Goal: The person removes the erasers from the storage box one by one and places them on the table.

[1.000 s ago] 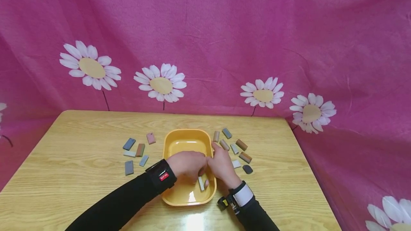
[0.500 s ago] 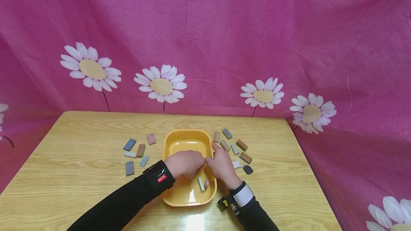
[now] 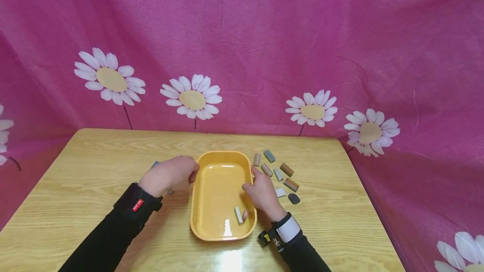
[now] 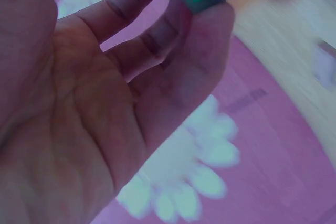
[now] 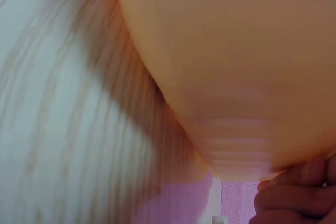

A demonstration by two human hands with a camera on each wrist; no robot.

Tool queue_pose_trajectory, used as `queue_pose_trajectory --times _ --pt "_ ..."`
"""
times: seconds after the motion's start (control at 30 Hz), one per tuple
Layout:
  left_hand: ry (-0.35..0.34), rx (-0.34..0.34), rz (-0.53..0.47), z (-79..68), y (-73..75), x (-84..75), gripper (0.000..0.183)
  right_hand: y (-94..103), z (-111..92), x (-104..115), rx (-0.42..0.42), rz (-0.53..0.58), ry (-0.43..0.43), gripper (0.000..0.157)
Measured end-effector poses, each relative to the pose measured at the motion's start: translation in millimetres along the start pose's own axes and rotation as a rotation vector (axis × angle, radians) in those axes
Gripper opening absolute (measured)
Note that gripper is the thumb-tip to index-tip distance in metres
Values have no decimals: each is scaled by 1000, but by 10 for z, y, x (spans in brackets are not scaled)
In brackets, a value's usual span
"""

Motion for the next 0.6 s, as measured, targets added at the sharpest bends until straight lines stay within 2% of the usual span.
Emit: queue_pose_trajectory --times 0.13,0.3,0.43,0.6 --pt "51 56 -115 -126 -154 238 18 -2 2 0 -1 1 -7 53" --pt "90 115 -266 -211 -414 390 18 -5 8 11 2 11 10 51" --pt "89 101 -296 -266 -536 472 19 -9 9 20 14 10 24 49" --pt "79 85 -269 -309 -583 511 19 -4 -17 2 -5 -34 43 36"
Point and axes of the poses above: each hand's wrist, its own z-axis towards the middle knuckle, its own y-axis out of the back of the hand, x = y × z, the point moved 2 cm from there along z, towards the middle knuckle, and after that the axes turned 2 degrees about x, right-handed, at the moved point
